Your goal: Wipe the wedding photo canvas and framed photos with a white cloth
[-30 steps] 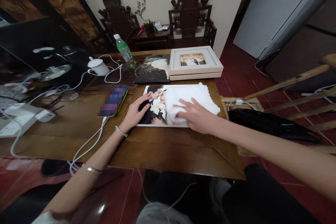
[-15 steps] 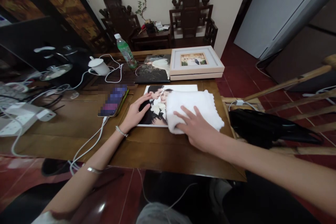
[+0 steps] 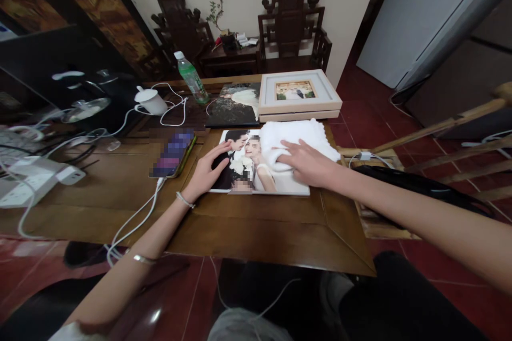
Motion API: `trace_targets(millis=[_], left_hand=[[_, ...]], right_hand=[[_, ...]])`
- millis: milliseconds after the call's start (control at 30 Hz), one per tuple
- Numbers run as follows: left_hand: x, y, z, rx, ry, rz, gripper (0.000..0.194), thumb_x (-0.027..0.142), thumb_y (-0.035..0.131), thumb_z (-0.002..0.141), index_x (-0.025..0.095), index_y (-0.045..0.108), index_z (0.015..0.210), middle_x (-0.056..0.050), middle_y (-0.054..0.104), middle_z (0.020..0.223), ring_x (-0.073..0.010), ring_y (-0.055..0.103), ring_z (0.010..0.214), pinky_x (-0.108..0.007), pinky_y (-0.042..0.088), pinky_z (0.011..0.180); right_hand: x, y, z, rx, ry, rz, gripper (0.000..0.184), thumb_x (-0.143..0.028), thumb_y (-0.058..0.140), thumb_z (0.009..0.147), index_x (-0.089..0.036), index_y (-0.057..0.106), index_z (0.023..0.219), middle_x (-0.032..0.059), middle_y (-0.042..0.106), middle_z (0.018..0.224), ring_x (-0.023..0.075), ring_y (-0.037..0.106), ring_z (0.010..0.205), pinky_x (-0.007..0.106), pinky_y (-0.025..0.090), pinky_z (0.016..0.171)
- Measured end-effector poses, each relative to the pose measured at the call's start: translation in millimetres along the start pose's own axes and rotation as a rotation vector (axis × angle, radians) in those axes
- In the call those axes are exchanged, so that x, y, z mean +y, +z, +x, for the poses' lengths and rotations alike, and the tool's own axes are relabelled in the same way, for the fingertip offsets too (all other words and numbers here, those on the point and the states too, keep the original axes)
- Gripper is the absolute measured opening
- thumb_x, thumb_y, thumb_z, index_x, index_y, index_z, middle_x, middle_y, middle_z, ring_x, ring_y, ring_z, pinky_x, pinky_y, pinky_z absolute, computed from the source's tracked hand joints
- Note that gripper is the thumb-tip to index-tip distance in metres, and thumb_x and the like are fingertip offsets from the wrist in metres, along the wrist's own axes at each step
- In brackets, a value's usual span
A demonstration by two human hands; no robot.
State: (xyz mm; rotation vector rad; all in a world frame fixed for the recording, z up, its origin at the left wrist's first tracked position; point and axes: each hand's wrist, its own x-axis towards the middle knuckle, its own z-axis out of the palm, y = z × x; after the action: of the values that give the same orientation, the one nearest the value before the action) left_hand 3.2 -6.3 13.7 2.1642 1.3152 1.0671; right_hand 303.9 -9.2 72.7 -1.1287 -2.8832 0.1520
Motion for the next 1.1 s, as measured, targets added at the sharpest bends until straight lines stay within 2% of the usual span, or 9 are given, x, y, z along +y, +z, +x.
trace_targets(millis=[133,300,467,600,667,767,867,967,1100], left_hand=[[-0.6,0.3,0.3,0.001,-0.003,-0.004,0.033,0.025,0.049,0.09,0.02,0.058,0.121,-0.008,0.052,0.138,-0.0204,0.043,0.133,-0.046,0.031,0.113],[-1.0,0.7,0.2,0.004,0.0,-0.003,0.032,0.025,0.049,0.09,0.019,0.058,0.121,-0.009,0.053,0.138,-0.0206,0.043,0.133,-0.046,0.031,0.113],[0.5,0.3,0.3,0.003,-0.001,0.005,0.032,0.026,0.049,0.09,0.02,0.059,0.12,-0.008,0.053,0.138,-0.021,0.043,0.133,-0.045,0.031,0.113],[1.0,0.2,1.1,0.004,-0.005,0.012,0.032,0.026,0.049,0.09,0.02,0.059,0.12,-0.008,0.053,0.137,-0.0209,0.043,0.133,-0.045,0.031,0.113],[0.5,0.2,1.1,0.003,-0.005,0.011,0.032,0.026,0.049,0.09,0.021,0.059,0.12,-0.007,0.054,0.137,-0.021,0.043,0.133,-0.046,0.031,0.113],[-0.6,0.2,0.7,0.003,-0.001,0.007,0.032,0.026,0.049,0.09,0.021,0.059,0.12,-0.008,0.053,0.138,-0.0212,0.043,0.133,-0.046,0.031,0.113],[-0.7,0.2,0.5,0.004,0.0,0.001,0.033,0.026,0.049,0.09,0.019,0.059,0.12,-0.009,0.052,0.139,-0.0212,0.043,0.133,-0.045,0.031,0.113],[0.3,0.2,0.8,0.004,-0.003,0.003,0.033,0.026,0.049,0.09,0.02,0.059,0.12,-0.009,0.053,0.138,-0.021,0.044,0.132,-0.046,0.032,0.113],[1.2,0.6,1.3,0.004,-0.012,0.009,0.032,0.026,0.049,0.09,0.02,0.059,0.119,-0.008,0.053,0.138,-0.0211,0.044,0.132,-0.046,0.032,0.112]], right_hand=[[2.6,4.0,6.6,0.024,0.114,-0.037,0.05,0.005,0.043,0.067,-0.013,0.059,0.111,0.0214,0.046,0.139,0.0353,0.032,0.135,0.061,0.033,0.103],[-32.9,17.3,-9.9,0.071,0.052,-0.076,0.052,0.004,0.045,0.064,-0.011,0.06,0.112,0.0193,0.039,0.146,0.0414,0.021,0.138,0.069,0.028,0.1],[-75.0,11.1,-32.6,-0.071,-0.039,-0.008,0.052,0.002,0.049,0.064,-0.016,0.063,0.11,0.013,0.031,0.151,0.0387,0.018,0.14,0.068,0.023,0.104],[-86.7,-0.2,-34.0,-0.142,-0.117,0.091,0.051,0.002,0.048,0.066,-0.019,0.064,0.11,0.0099,0.035,0.15,0.0357,0.021,0.14,0.065,0.025,0.106],[-80.3,-2.0,-28.2,-0.125,-0.133,0.095,0.051,0.003,0.047,0.067,-0.019,0.064,0.109,0.0104,0.042,0.145,0.0332,0.025,0.139,0.063,0.027,0.106],[-54.8,0.0,-15.3,-0.073,-0.137,0.049,0.05,0.004,0.044,0.067,-0.018,0.062,0.108,0.0137,0.049,0.139,0.0295,0.026,0.139,0.06,0.027,0.107],[-18.0,2.7,-3.0,-0.017,-0.076,0.026,0.048,0.004,0.045,0.066,-0.017,0.061,0.107,0.0163,0.046,0.141,0.0299,0.028,0.138,0.059,0.028,0.108],[16.5,3.2,3.8,0.023,0.028,0.015,0.049,0.004,0.044,0.065,-0.018,0.06,0.106,0.0143,0.041,0.145,0.0305,0.035,0.134,0.057,0.03,0.108],[36.5,7.2,2.4,0.066,0.113,-0.02,0.051,0.004,0.043,0.066,-0.016,0.058,0.11,0.0165,0.036,0.148,0.0328,0.037,0.133,0.057,0.03,0.107]])
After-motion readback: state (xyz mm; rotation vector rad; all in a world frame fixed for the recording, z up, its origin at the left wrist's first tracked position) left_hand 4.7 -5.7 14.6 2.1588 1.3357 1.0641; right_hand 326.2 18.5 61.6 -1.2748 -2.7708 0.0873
